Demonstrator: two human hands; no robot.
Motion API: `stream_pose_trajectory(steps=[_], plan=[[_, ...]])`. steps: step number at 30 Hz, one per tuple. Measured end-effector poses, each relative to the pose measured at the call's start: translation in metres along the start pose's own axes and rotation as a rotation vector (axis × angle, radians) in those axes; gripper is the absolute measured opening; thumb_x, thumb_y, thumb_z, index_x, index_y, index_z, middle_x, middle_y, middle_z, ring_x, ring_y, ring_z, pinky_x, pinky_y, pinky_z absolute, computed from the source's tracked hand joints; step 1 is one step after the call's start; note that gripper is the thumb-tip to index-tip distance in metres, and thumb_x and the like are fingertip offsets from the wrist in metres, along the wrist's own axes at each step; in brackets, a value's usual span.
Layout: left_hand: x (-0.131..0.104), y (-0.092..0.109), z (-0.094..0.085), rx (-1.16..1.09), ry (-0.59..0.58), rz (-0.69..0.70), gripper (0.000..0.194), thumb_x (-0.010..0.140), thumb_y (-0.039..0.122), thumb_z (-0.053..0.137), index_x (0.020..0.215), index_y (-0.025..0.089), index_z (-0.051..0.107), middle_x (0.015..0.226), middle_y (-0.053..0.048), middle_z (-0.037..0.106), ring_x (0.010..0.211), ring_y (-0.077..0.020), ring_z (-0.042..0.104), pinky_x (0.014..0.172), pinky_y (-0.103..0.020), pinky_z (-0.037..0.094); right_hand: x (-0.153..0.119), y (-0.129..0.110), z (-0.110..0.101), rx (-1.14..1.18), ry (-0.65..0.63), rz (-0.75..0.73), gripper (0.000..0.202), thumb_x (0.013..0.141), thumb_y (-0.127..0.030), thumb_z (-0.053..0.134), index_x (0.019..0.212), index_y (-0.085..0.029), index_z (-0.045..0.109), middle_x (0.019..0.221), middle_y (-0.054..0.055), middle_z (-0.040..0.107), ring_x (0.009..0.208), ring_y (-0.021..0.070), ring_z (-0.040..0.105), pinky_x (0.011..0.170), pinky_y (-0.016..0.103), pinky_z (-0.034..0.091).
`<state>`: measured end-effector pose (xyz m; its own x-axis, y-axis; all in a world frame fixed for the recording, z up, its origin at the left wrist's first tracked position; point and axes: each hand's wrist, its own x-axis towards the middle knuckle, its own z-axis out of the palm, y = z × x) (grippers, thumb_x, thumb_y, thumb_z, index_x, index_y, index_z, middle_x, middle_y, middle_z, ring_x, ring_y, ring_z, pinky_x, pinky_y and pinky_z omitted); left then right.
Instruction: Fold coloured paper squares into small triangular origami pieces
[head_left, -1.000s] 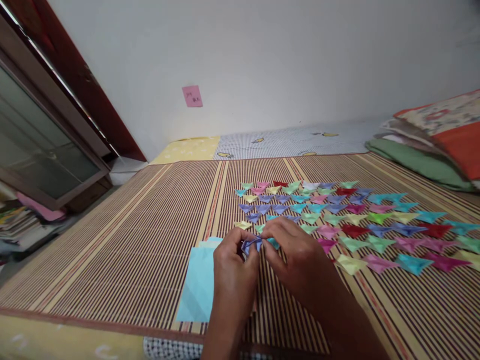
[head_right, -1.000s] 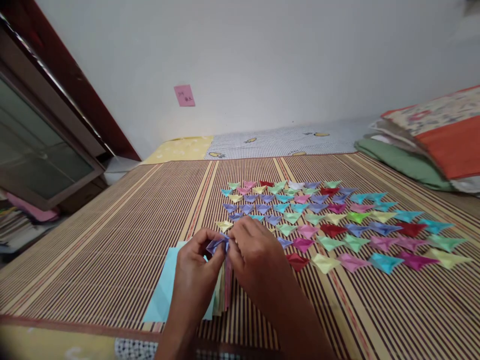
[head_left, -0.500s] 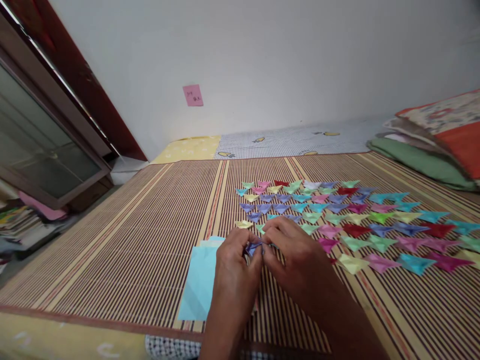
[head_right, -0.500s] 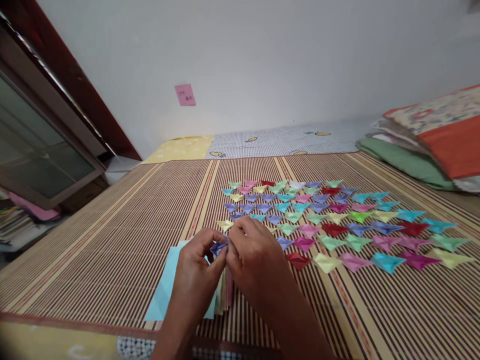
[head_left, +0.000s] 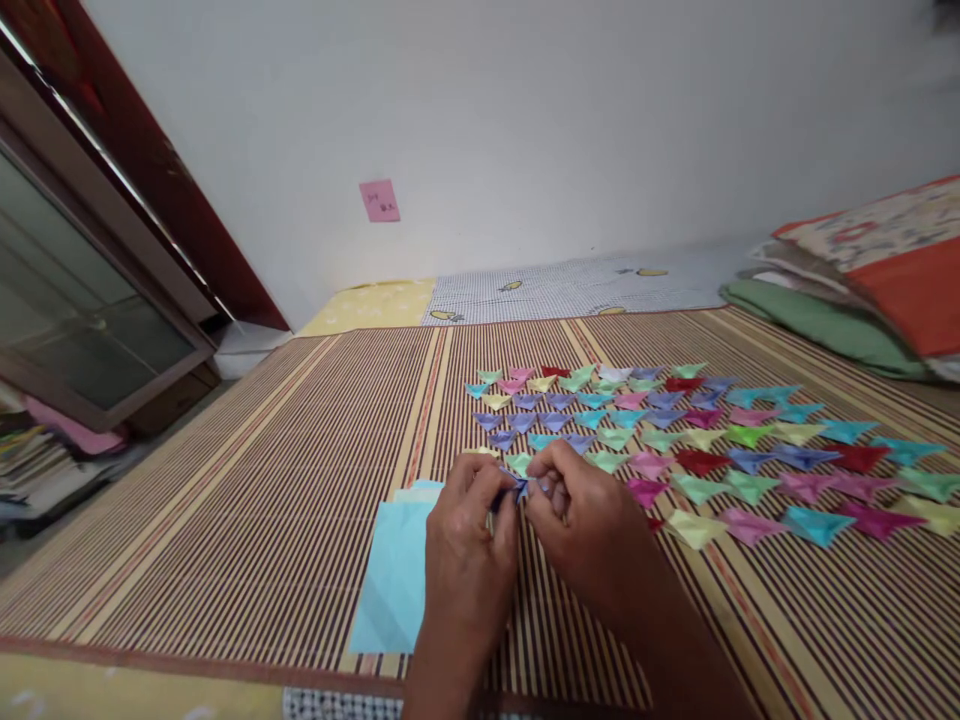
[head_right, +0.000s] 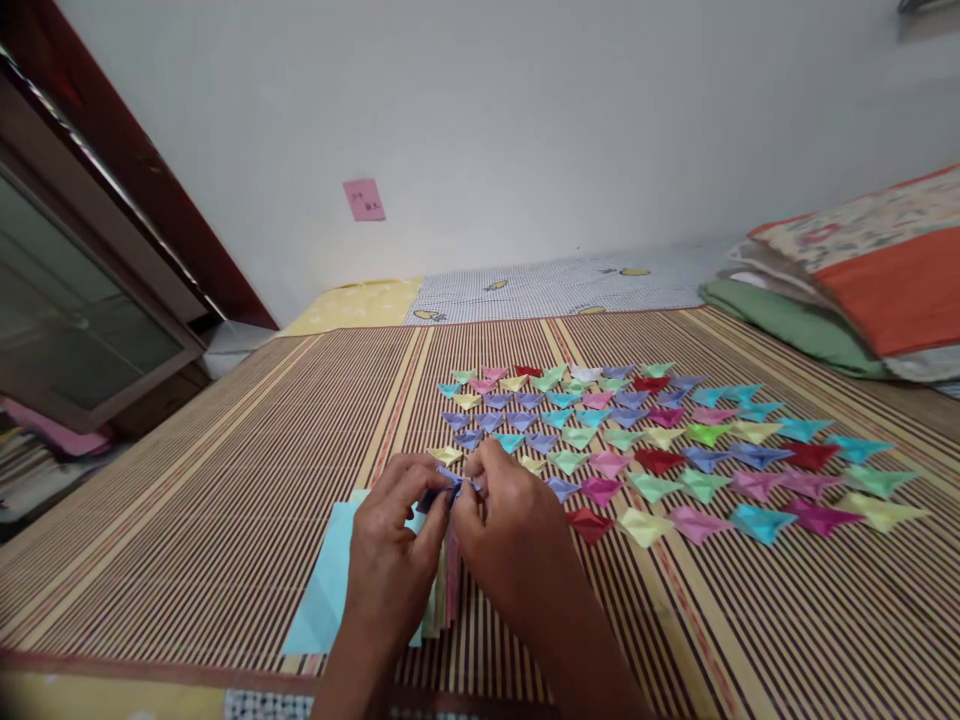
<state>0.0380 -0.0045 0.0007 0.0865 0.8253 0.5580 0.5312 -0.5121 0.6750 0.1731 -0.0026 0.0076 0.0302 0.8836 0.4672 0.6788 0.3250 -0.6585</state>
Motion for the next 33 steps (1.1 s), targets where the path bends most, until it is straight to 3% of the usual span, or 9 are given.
stream_pose_trajectory(steps=[5, 12, 26, 28, 33], plan=[[0.000, 0.000, 0.003, -0.010, 0.000, 0.012, 0.024, 0.090, -0.001, 0.057, 0.089, 0.022, 0.063, 0.101, -0.004, 0.063, 0.094, -0.0177, 0.063, 0.080, -0.030, 0.049, 0.003, 0.006, -0.005, 0.074, -0.051, 0.065, 0.011, 0.082, -0.019, 0.051, 0.072, -0.023, 0.052, 0.057, -0.004, 0.050, 0.050, 0.0148, 0.046, 0.051, 0.027, 0.032], [0.001, 0.001, 0.006, -0.016, -0.026, -0.039, 0.022, 0.092, 0.001, 0.056, 0.085, 0.021, 0.061, 0.091, -0.002, 0.060, 0.086, -0.0170, 0.060, 0.076, -0.030, 0.047, 0.005, 0.009, -0.014, 0.104, -0.115, 0.087, 0.012, 0.082, -0.020, 0.050, 0.071, -0.022, 0.053, 0.057, -0.004, 0.048, 0.053, 0.0148, 0.045, 0.054, 0.027, 0.031], [0.000, -0.005, 0.008, -0.048, -0.072, -0.134, 0.016, 0.089, 0.005, 0.059, 0.084, 0.019, 0.064, 0.086, -0.002, 0.062, 0.084, -0.0181, 0.060, 0.076, -0.031, 0.044, 0.005, 0.017, -0.004, 0.055, -0.177, 0.076, 0.011, 0.084, -0.020, 0.047, 0.074, -0.022, 0.049, 0.063, -0.001, 0.053, 0.058, 0.0169, 0.050, 0.058, 0.028, 0.031], [0.001, -0.003, 0.005, -0.115, -0.111, -0.197, 0.014, 0.086, 0.007, 0.064, 0.091, 0.020, 0.066, 0.094, -0.003, 0.066, 0.088, -0.0190, 0.061, 0.077, -0.031, 0.045, 0.007, 0.020, -0.005, 0.086, -0.181, 0.106, 0.011, 0.085, -0.022, 0.048, 0.075, -0.022, 0.051, 0.064, -0.001, 0.054, 0.060, 0.0179, 0.052, 0.059, 0.029, 0.033], [0.003, -0.006, -0.013, -0.467, -0.144, -0.434, 0.043, 0.090, 0.031, 0.070, 0.132, 0.027, 0.058, 0.122, -0.007, 0.066, 0.099, -0.0212, 0.064, 0.080, -0.034, 0.049, 0.009, 0.028, -0.008, 0.119, -0.142, 0.147, 0.012, 0.085, -0.026, 0.050, 0.075, -0.022, 0.055, 0.063, 0.000, 0.057, 0.058, 0.0182, 0.053, 0.057, 0.029, 0.035]])
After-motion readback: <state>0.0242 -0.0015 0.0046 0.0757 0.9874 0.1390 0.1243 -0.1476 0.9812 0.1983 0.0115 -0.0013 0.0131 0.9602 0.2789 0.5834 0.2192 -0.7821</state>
